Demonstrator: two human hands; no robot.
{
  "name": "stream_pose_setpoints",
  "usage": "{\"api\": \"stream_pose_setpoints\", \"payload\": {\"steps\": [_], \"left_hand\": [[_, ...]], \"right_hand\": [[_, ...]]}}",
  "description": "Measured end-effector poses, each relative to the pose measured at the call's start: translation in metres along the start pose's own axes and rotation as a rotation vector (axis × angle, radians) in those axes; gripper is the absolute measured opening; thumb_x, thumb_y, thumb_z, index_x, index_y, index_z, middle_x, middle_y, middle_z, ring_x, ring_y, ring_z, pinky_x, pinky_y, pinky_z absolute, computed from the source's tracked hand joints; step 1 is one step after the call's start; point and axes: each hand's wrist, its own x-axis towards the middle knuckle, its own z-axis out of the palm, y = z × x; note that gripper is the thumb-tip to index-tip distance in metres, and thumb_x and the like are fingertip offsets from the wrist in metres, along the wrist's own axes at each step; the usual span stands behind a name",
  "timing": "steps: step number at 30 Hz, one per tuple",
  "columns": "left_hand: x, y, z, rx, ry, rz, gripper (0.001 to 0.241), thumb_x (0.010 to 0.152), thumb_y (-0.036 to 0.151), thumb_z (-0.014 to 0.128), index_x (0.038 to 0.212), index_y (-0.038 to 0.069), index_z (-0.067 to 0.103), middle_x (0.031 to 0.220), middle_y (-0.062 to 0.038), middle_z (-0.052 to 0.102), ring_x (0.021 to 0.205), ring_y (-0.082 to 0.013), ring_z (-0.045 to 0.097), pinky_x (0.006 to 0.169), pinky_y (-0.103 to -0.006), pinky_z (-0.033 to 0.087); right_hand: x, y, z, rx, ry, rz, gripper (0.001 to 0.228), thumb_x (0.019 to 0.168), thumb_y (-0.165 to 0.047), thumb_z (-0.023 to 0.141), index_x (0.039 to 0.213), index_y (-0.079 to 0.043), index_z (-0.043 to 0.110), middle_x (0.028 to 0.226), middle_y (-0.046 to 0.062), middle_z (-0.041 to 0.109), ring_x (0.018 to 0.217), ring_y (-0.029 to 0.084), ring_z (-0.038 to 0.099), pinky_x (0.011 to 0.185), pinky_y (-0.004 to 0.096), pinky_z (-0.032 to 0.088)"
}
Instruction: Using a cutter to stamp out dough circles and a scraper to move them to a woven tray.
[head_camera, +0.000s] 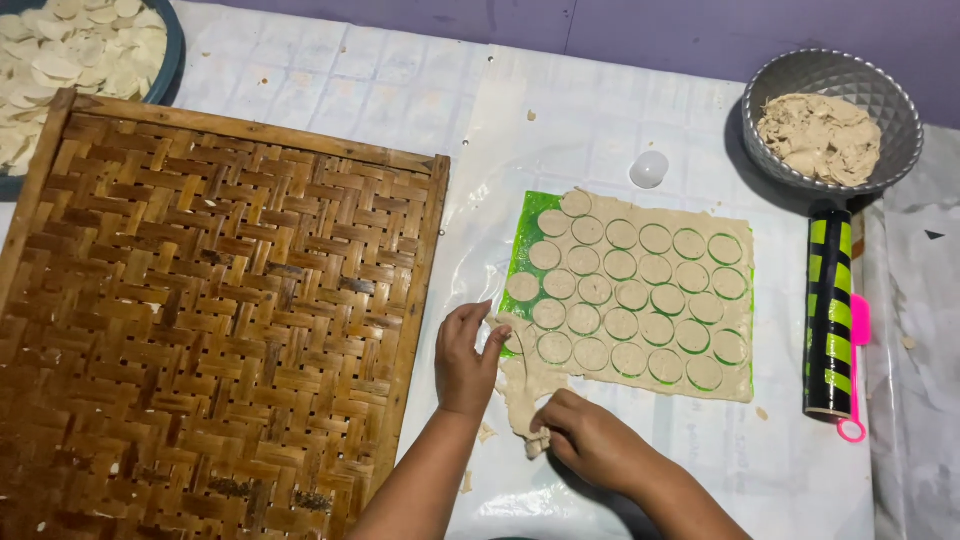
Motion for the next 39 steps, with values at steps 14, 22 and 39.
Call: {"api": "stream_pose_setpoints", "payload": {"steps": [14,22,39], "left_hand": [[-0.005,-0.002,-0.006,-0.112,-0.06,-0.045,0.007,0.092,0.012,0.071,0.097,0.007,0.072,0.108,-0.008,0.068,0.1,-0.0254,0.067,0.086,-0.0369,0.055],[-0.038,0.04,-0.038,-0.036,-0.318,-0.274,0.026,0.094,0.018,0.07,0.119,0.011,0.068,0.111,-0.007,0.072,0.097,-0.0228,0.072,0.085,-0.0355,0.057],[-0.094,0.053,-0.001,-0.144,-0.564,0.084,0.031,0.097,0.005,0.062,0.127,0.006,0.064,0.126,-0.015,0.067,0.118,-0.0358,0.062,0.101,-0.0422,0.05]], "right_hand": [[-0.034,0.014,0.022,0.055,0.257,0.238,0.019,0.086,-0.019,0.073,0.098,-0.008,0.063,0.097,0.01,0.061,0.084,0.03,0.067,0.074,0.039,0.055],[0.009,-0.009,0.031,-0.179,0.587,0.042,0.025,0.085,-0.021,0.076,0.1,-0.007,0.062,0.103,0.013,0.06,0.088,0.035,0.065,0.071,0.043,0.053],[-0.021,0.035,0.025,0.002,0.839,0.232,0.014,0.095,-0.016,0.064,0.104,-0.006,0.067,0.1,0.013,0.066,0.085,0.032,0.069,0.074,0.04,0.055]]}}
